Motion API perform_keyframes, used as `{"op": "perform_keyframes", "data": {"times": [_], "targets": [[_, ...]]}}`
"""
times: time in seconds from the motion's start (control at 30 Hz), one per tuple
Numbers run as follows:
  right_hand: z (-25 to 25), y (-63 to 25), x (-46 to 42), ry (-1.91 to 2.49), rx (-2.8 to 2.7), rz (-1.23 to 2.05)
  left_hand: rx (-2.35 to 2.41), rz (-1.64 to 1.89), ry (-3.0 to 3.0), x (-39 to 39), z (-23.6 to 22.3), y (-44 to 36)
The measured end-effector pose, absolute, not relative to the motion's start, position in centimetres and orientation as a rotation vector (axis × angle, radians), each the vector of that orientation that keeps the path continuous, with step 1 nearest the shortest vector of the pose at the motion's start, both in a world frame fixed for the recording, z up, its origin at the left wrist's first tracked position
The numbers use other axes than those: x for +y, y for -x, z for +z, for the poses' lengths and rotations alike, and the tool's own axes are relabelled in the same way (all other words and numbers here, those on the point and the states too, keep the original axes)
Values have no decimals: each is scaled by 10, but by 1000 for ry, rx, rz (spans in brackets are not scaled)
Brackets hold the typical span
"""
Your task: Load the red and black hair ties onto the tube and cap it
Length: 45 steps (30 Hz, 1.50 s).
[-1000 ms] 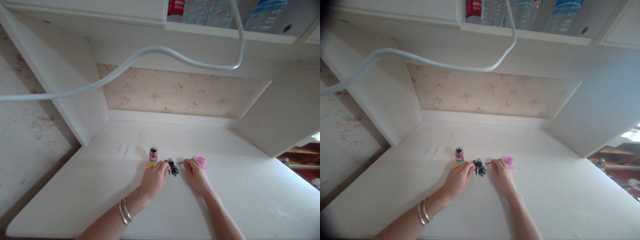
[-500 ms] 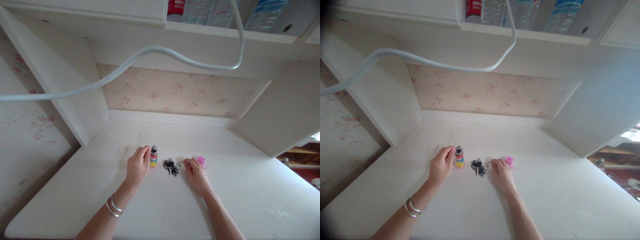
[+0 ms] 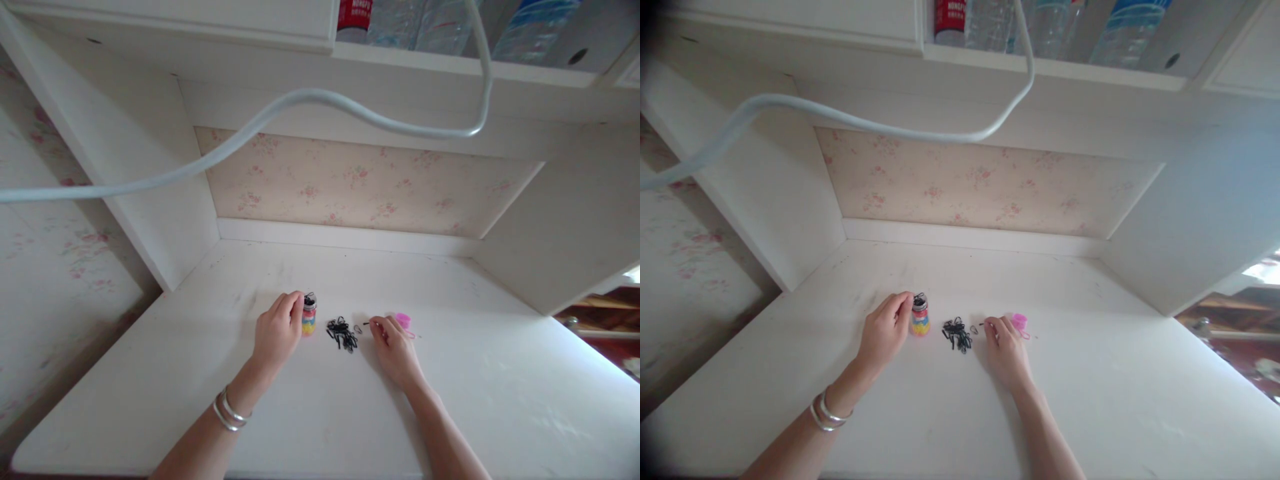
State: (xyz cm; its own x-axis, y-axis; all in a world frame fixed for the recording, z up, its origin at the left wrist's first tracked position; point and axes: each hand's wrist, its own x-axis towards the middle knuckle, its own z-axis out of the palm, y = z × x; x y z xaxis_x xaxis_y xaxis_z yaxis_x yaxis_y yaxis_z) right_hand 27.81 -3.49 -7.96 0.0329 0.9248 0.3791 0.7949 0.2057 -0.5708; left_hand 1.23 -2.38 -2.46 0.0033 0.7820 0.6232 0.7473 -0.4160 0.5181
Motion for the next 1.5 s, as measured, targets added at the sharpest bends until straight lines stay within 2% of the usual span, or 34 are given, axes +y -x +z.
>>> {"op": "perform_keyframes", "data": {"times": [0.7, 0.9, 1.03, 1.27, 1.5], "targets": [[-77, -276, -36, 1593, -1775, 239, 1578, 1439, -2079, -29, -17, -12], [-74, -272, -32, 1524, -1613, 271, 1537, 1451, -1957, -28, -15, -10], [-56, -256, -36, 1447, -1483, 312, 1495, 1436, -1936, -29, -13, -9], [-2, -194, -43, 1224, -1659, 340, 1554, 1472, -1836, -28, -12, -10], [13, -163, -31, 1243, -1881, 177, 1552, 1419, -1817, -26, -13, -10]]}}
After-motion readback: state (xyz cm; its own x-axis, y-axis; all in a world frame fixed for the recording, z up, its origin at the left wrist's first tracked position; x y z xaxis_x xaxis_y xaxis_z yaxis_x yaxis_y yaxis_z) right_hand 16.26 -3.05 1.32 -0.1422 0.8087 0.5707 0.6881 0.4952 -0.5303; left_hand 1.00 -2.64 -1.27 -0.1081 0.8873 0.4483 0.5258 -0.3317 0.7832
